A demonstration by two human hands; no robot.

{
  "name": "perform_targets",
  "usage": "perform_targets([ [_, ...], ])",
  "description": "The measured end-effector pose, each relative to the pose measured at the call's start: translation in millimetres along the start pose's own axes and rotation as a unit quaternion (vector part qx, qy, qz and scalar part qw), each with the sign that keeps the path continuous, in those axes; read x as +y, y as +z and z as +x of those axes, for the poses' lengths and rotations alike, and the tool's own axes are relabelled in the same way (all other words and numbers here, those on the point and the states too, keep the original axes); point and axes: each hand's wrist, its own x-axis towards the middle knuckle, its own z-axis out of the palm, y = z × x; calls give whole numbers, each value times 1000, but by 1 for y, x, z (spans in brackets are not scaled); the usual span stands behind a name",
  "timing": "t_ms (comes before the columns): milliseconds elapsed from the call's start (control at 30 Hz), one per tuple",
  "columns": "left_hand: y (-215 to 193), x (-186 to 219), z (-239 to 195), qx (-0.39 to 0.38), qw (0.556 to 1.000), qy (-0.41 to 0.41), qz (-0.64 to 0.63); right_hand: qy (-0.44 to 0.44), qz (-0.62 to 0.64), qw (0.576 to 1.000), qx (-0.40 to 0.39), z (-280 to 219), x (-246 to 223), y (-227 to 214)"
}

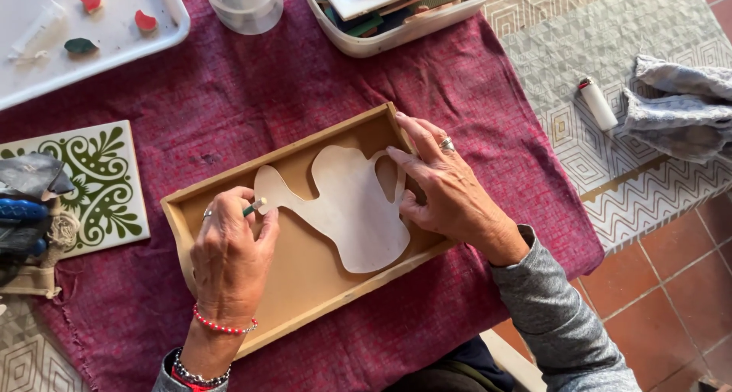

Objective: Tracing a watering-can-shaped template onto a wooden tray using a pencil.

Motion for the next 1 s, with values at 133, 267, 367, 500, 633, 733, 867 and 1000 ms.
perform_targets([
  [133,1,-1,0,4,1000,-3,-13,3,-11,1000,5,0,2,1],
  [267,0,2,-1,5,1000,-17,-21,13,7,1000,-14,-3,3,1],
  [367,-2,3,0,11,999,-37,-31,18,10,999,-33,-2,4,1],
  [500,-5,6,2,15,997,-47,-51,22,-7,999,-26,-1,-1,-1],
  [633,-5,7,3,16,998,-41,-44,9,-80,997,21,3,-9,2],
  [733,-3,4,1,18,998,-32,-53,2,-93,996,-4,7,-8,0],
  [867,-5,-1,1,36,999,-11,-27,-16,-76,996,-35,9,8,4],
  [1000,-11,-13,-4,-19,998,-45,49,-60,-28,996,-67,10,10,13],
])
